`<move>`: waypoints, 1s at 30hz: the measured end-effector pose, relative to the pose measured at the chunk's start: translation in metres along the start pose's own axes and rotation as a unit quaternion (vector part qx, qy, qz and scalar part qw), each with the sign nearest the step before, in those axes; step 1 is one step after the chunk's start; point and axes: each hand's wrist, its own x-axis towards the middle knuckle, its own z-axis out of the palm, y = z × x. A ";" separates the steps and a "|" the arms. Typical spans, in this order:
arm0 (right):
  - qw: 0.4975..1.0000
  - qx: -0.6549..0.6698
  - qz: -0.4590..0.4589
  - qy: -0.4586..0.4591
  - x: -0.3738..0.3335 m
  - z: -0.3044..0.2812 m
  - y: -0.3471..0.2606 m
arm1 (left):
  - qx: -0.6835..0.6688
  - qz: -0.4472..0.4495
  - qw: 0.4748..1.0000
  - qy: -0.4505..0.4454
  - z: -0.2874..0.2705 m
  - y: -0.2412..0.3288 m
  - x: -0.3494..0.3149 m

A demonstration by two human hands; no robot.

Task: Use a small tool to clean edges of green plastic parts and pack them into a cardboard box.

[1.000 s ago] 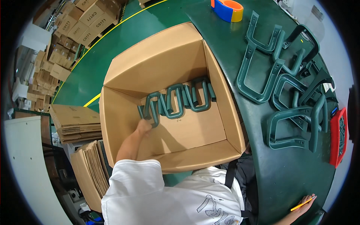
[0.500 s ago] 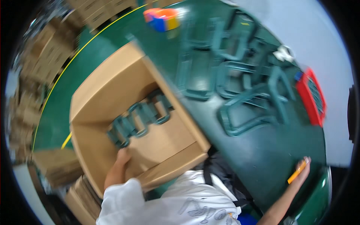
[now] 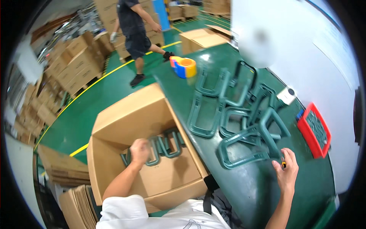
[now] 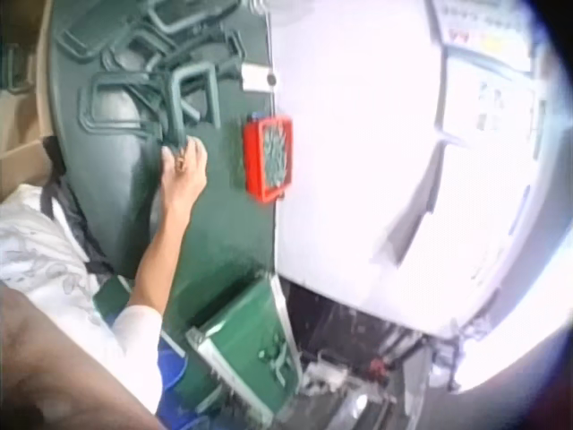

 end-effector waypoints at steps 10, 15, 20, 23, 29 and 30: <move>0.997 0.061 -0.010 0.046 -0.003 -0.002 0.051 | -0.216 0.353 0.910 0.009 0.032 0.227 0.077; 0.980 -0.070 -0.166 0.082 -0.027 -0.057 0.031 | -0.220 0.510 0.831 -0.032 0.055 0.363 0.076; 0.973 -0.075 -0.191 0.103 -0.052 -0.082 0.026 | -0.198 0.547 0.789 -0.196 0.092 0.417 0.051; 0.975 0.045 -0.028 0.216 -0.077 -0.103 0.037 | -0.358 0.485 0.763 -0.236 0.104 0.447 0.041; 0.863 0.341 0.291 0.231 -0.086 -0.099 0.058 | -0.802 -0.144 0.375 -0.441 0.118 0.479 0.041; 0.850 0.376 0.309 0.200 -0.088 -0.088 0.058 | -0.828 -0.201 0.259 -0.454 0.121 0.479 0.044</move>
